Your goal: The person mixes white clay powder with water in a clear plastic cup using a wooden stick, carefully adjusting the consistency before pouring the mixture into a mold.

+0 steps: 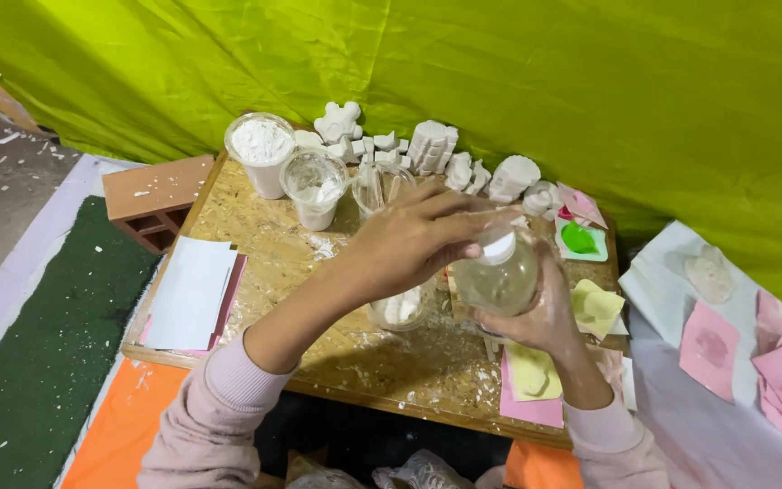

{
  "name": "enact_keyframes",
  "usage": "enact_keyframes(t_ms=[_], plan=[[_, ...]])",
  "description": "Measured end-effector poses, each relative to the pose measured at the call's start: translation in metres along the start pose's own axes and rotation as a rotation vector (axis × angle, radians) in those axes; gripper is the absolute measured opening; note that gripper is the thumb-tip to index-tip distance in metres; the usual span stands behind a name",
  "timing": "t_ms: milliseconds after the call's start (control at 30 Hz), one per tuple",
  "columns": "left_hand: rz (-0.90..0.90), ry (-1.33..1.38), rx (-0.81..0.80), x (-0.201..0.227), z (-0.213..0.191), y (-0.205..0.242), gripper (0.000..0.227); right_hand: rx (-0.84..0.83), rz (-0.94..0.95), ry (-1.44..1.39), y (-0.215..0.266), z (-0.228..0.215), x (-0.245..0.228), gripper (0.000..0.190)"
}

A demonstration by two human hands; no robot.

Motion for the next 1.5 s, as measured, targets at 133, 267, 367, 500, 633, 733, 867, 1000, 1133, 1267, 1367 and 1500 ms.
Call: enact_keyframes(t_ms=[133,267,367,500,633,733,867,1000,1133,1267,1367,1500], plan=[[0.060,-0.125,-0.019,0.002,0.012,0.003,0.022,-0.001,0.013,0.015,0.006,0.001,-0.016,0.091],[0.200,-0.379,-0.025,0.020,0.015,0.003,0.034,-0.022,0.048,0.013,0.020,-0.003,0.000,0.095],[0.197,-0.351,-0.095,0.008,0.026,0.005,0.040,-0.039,0.083,0.029,0.027,-0.002,0.002,0.098],[0.294,-0.215,-0.229,0.020,0.025,0.002,0.053,-0.073,0.124,0.006,0.025,0.007,-0.008,0.100],[0.394,-0.268,-0.155,0.012,0.041,0.014,0.057,-0.128,0.131,0.060,0.027,0.004,-0.007,0.102],[0.429,-0.274,-0.035,0.005,0.054,0.024,0.057,-0.135,0.124,0.119,0.029,0.010,-0.012,0.101],[0.259,-0.343,0.049,0.001,0.047,0.023,0.063,0.005,0.032,0.262,0.038,0.005,-0.013,0.101],[0.015,-0.362,-0.054,0.004,0.018,0.008,0.080,0.034,-0.014,0.324,0.033,0.009,-0.028,0.098],[-0.127,-0.048,-0.337,-0.001,0.019,0.014,0.083,-0.021,0.095,0.302,0.032,0.009,-0.023,0.099],[-0.145,0.174,-0.418,-0.003,0.019,0.025,0.048,-0.045,0.145,0.312,0.035,0.009,-0.011,0.104],[-0.117,0.086,-0.333,-0.009,0.018,0.032,0.044,-0.090,0.145,0.336,0.033,0.015,-0.017,0.104],[-0.158,0.016,-0.225,-0.022,0.019,0.038,0.053,-0.125,0.140,0.367,0.032,0.021,-0.018,0.104]])
Point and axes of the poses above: each hand's wrist, its own y-axis away from the middle knuckle, its own z-axis out of the palm, x = y × z, the point moved 9 cm from there along -y, towards the middle knuckle, and after that the axes turned 3 degrees about x, right-handed, at the moved point
